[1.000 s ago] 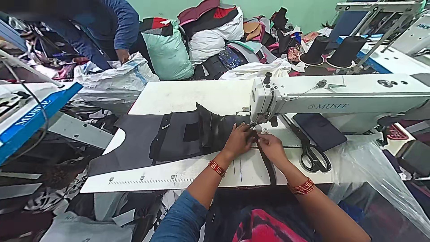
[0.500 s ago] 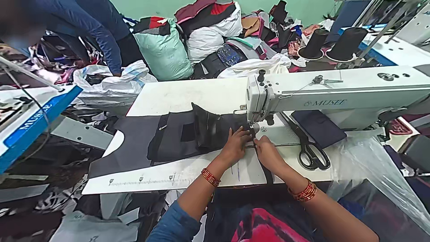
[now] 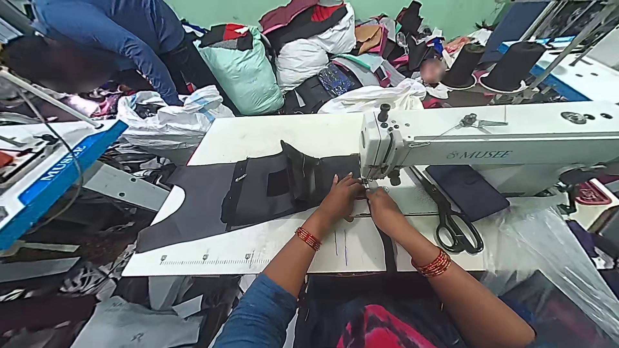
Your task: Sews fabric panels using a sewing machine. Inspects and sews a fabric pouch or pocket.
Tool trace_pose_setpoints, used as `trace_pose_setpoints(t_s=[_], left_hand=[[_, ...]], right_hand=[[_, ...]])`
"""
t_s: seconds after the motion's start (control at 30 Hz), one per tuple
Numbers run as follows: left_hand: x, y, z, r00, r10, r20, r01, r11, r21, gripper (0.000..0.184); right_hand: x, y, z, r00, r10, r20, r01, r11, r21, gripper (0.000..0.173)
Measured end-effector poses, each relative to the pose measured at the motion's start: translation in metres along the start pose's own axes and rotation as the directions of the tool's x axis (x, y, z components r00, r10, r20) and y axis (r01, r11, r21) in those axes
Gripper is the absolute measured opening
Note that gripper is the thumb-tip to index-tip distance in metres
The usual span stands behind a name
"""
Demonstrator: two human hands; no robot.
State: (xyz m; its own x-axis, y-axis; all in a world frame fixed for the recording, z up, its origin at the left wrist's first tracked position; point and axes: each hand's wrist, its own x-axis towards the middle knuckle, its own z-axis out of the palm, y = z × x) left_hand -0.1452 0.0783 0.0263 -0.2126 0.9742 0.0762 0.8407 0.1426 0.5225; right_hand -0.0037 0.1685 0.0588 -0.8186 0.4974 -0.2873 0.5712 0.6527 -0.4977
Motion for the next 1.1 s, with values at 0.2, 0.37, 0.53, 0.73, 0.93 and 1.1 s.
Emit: trace_pose_setpoints(t_s=[0.2, 0.37, 0.53, 0.73, 0.93, 1.1], left_hand=[[-0.001, -0.011, 0.007, 0.982, 0.145, -0.122, -0.144, 0.989, 0.012, 0.033], [-0.002, -0.013, 0.007, 0.984, 0.147, -0.104, -0.147, 0.989, 0.01, 0.033], [0.002, -0.011, 0.002, 0.989, 0.117, -0.087, -0.119, 0.993, -0.007, 0.032], [0.006, -0.012, 0.0, 0.993, 0.096, -0.074, -0.097, 0.995, 0.001, 0.031], [0.001, -0.016, 0.014, 0.942, 0.255, -0.216, -0.236, 0.965, 0.112, 0.029], [-0.012, 0.002, 0.013, 0.976, 0.179, -0.121, -0.167, 0.98, 0.104, 0.036]], right_hand=[[-0.01, 0.003, 0.005, 0.994, -0.03, -0.101, 0.035, 0.998, 0.058, 0.037], [-0.014, 0.005, 0.01, 0.993, -0.036, -0.112, 0.046, 0.995, 0.083, 0.038], [-0.009, 0.005, 0.006, 0.996, -0.04, -0.075, 0.044, 0.997, 0.057, 0.038], [-0.004, 0.001, 0.002, 0.999, -0.022, -0.04, 0.023, 1.0, 0.019, 0.039], [-0.011, 0.004, 0.012, 0.994, -0.026, -0.109, 0.029, 0.999, 0.027, 0.039], [-0.019, 0.006, 0.018, 0.993, -0.026, -0.119, 0.029, 0.999, 0.017, 0.038]])
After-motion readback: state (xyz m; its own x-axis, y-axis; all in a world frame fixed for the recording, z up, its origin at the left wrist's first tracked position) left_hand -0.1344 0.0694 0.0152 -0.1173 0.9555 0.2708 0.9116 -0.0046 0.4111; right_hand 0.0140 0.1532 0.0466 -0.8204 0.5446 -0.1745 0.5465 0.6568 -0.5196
